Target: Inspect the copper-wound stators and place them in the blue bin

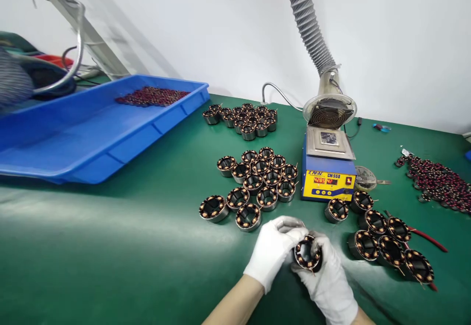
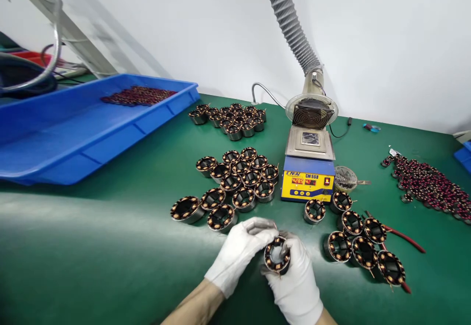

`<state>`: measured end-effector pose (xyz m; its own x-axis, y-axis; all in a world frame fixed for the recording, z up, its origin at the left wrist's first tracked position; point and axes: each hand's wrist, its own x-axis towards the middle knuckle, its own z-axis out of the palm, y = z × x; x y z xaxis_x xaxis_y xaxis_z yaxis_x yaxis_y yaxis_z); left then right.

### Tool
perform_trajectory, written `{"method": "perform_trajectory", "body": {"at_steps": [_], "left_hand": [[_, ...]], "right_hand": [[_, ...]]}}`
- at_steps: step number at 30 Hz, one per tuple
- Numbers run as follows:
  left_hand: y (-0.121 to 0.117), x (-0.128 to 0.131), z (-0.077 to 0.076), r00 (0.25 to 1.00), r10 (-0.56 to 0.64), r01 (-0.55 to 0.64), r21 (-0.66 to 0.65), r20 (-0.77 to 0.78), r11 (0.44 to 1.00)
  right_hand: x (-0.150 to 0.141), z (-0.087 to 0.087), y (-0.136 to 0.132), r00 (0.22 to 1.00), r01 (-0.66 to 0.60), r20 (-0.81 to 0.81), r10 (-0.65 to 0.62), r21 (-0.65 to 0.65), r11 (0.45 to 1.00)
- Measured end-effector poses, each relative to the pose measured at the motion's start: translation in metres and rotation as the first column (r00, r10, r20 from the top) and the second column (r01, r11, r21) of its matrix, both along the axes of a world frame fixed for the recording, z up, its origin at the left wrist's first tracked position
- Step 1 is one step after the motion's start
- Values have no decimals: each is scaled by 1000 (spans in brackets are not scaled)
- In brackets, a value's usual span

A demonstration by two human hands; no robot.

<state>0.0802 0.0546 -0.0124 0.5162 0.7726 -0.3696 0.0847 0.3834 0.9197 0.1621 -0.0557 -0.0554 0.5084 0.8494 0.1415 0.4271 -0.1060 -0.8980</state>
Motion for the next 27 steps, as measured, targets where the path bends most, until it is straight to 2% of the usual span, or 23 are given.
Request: {"method": "perform_trajectory", "body": {"at_steps": [3, 6, 9, 12, 13, 14, 16, 18, 20, 22, 23, 25, 27], "left_hand": [[2, -1, 8, 995, -97, 98, 76, -14, 992], [1, 4, 15, 987, -159, 159, -13, 0, 987], [3, 6, 14, 997, -53, 57, -69, 63, 996], [9, -1, 10, 980, 117, -106, -79, 158, 991], [11, -6, 9, 976, 126, -115, -73, 178, 991], [14, -11, 9, 980, 83, -74, -58, 180, 996], [18, -20, 10, 988, -118, 120, -14, 104, 993], [20, -25, 11, 935, -355, 355, 73, -9, 932], [20, -26, 10, 872, -481, 489, 239, -95, 839], [18, -23, 8, 849, -507, 519, 402, -145, 754], [17, -21, 6, 853, -498, 510, 449, -155, 734], [17, -19, 4, 871, -465, 484, 451, -160, 750], [17, -21, 3, 905, -403, 425, 373, -139, 825]], "right_hand": [[0, -3, 0, 1000, 12, -4, -12, -24, 1000], [0, -3, 0, 998, 52, 40, -52, 4, 999], [0, -1, 0, 996, 31, 81, -34, 46, 998], [0, 1, -1, 988, -2, 152, -8, 70, 998], [0, 1, 0, 983, -5, 182, -10, 84, 996], [0, 2, 0, 977, -5, 211, -16, 99, 995], [0, 3, 1, 964, 5, 264, -41, 134, 991], [0, 4, 2, 954, 10, 294, -53, 148, 989], [-1, 6, 3, 952, -3, 301, -44, 154, 988], [0, 6, 3, 954, -12, 299, -33, 148, 989], [0, 5, 3, 954, -13, 298, -32, 146, 989], [1, 2, 2, 955, -4, 293, -38, 142, 990], [1, -4, 1, 955, 38, 286, -78, 142, 989]]}}
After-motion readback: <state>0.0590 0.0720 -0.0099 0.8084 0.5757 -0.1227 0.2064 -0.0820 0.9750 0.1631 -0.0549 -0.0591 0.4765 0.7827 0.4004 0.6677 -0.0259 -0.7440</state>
